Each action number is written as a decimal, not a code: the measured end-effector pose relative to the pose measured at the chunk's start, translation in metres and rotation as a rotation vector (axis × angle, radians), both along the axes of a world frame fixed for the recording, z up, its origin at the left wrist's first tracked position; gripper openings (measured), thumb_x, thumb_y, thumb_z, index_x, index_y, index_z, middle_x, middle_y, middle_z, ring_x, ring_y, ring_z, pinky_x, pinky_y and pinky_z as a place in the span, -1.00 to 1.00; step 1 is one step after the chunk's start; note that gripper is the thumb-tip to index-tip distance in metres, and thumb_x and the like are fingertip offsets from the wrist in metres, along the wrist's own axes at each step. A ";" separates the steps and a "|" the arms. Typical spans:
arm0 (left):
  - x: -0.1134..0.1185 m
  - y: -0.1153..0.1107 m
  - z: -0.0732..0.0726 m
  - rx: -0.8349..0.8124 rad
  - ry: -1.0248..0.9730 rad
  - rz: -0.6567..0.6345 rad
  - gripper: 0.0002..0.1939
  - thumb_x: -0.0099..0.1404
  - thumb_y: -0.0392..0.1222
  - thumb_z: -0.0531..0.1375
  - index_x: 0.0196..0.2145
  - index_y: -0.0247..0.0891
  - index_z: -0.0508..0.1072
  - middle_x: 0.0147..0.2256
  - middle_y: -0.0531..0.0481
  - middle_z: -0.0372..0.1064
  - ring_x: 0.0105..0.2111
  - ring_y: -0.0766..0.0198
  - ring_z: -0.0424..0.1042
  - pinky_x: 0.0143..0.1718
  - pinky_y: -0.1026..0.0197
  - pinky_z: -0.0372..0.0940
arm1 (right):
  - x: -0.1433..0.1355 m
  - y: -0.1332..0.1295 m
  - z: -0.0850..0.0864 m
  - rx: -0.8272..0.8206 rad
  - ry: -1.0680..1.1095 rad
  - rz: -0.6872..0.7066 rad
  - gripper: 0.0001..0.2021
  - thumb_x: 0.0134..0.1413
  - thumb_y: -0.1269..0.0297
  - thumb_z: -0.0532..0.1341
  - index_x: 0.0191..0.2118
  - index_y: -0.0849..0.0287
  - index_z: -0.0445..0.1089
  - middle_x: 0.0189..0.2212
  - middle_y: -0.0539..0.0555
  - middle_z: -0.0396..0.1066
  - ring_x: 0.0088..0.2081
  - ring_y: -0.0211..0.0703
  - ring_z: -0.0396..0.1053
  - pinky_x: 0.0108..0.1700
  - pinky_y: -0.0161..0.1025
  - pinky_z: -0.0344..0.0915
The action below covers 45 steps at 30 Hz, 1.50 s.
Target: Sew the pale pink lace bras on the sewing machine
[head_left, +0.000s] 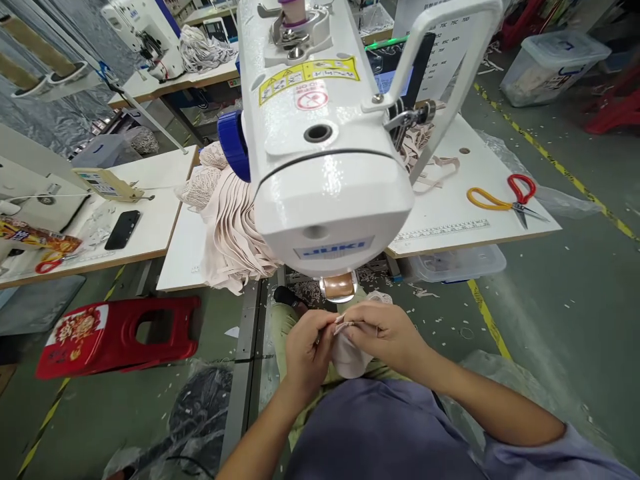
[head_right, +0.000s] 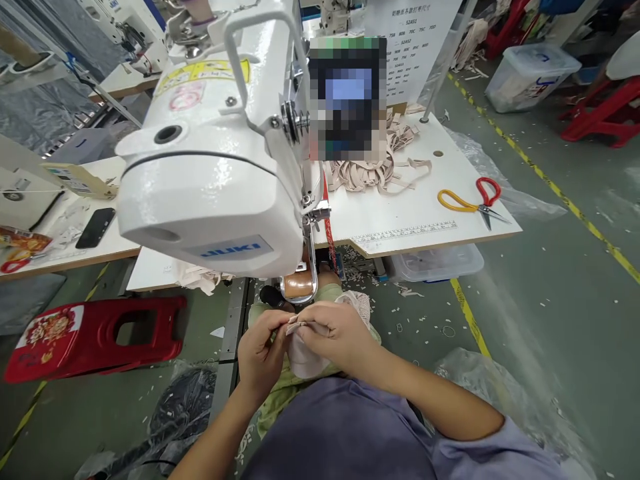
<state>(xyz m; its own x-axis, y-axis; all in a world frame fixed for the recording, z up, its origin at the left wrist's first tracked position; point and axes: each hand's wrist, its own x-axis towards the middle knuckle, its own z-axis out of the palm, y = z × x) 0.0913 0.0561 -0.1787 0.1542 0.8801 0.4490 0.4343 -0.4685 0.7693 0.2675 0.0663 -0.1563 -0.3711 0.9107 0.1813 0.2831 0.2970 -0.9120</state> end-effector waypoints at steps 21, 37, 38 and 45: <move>-0.006 0.008 0.032 0.088 0.202 -0.132 -0.91 0.37 -0.34 0.15 -0.26 -0.26 0.46 -0.50 0.07 0.46 -0.56 0.44 0.40 -0.52 0.41 0.23 | 0.021 0.030 0.033 -0.201 -0.264 0.231 -0.84 0.14 0.37 0.16 -0.36 0.15 0.50 -0.48 -0.04 0.46 -0.44 -0.26 0.33 -0.41 -0.37 0.10; 0.008 0.013 0.029 -0.086 0.279 -0.009 -0.80 0.43 -0.23 0.01 -0.31 -0.21 0.39 -0.49 0.07 0.45 -0.54 0.36 0.42 -0.52 0.33 0.21 | 0.017 0.025 0.020 0.416 -0.372 -0.013 -0.78 0.30 0.34 0.10 -0.33 0.16 0.46 -0.44 0.06 0.45 -0.36 -0.20 0.38 -0.33 -0.29 0.20; 0.008 0.014 0.027 -0.104 0.270 0.028 -0.82 0.43 -0.22 0.03 -0.29 -0.21 0.40 -0.48 0.08 0.46 -0.54 0.37 0.42 -0.52 0.34 0.21 | 0.015 0.030 0.022 0.397 -0.376 -0.020 -0.79 0.25 0.35 0.12 -0.37 0.17 0.46 -0.46 0.05 0.43 -0.38 -0.21 0.37 -0.35 -0.29 0.18; -0.020 0.039 0.009 0.498 0.550 -0.013 -0.78 0.39 -0.38 0.08 -0.07 -0.22 0.42 -0.45 0.05 0.46 -0.49 0.34 0.40 -0.43 0.31 0.20 | 0.003 0.070 0.038 0.121 -0.501 0.105 -0.81 0.06 0.43 0.13 -0.53 0.20 0.39 -0.52 0.01 0.35 -0.45 -0.24 0.23 -0.42 -0.28 0.01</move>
